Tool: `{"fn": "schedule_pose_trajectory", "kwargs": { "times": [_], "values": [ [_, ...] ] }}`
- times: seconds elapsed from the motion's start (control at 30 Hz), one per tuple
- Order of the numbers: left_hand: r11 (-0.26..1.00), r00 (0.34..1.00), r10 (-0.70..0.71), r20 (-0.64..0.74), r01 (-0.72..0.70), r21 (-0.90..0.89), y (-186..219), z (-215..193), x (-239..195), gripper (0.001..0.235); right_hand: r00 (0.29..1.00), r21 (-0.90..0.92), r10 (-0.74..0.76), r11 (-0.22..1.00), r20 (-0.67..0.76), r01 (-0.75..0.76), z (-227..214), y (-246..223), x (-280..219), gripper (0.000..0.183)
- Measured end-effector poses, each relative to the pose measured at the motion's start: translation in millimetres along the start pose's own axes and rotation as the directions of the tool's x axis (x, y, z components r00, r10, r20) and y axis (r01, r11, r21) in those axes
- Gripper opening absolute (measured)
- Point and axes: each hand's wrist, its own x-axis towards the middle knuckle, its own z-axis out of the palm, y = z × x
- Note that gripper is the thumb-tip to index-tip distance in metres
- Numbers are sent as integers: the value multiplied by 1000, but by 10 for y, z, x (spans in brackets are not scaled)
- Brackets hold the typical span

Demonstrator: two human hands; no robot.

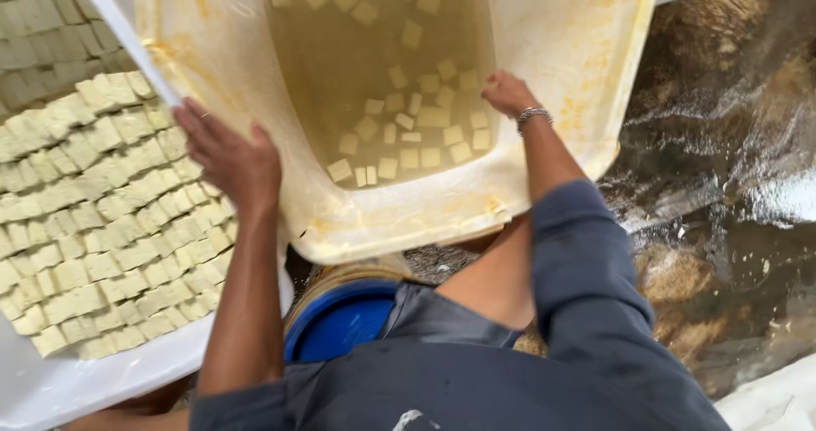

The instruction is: The person transfers small tofu cubes from a water-filled tub into a white tray, arranging them in neat rows by hand. The person repeatedly scoops cubes and places them into the tray, maintaining an orderly layout.

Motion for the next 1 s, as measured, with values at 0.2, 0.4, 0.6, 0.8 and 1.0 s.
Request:
{"fn": "schedule_pose_trajectory", "kwargs": {
  "times": [0.2,0.4,0.6,0.8,1.0],
  "values": [
    [995,1000,-4,18,2,100,-122,-110,-119,87,966,45,244,968,82,-248,855,546,787,77],
    [984,995,99,1,-98,150,-80,-173,-15,87,961,188,253,955,-116,-229,1404,670,772,82],
    [981,995,100,-15,-96,170,-37,-190,18,87,901,171,402,911,-163,-375,1921,467,437,73],
    [985,996,93,-10,-91,150,8,-191,32,87,830,481,502,806,-242,-346,2559,2,327,76],
    [982,995,104,-9,-101,161,-68,-185,11,87,791,941,606,210,89,-267,2968,-667,272,80]
  ]
}}
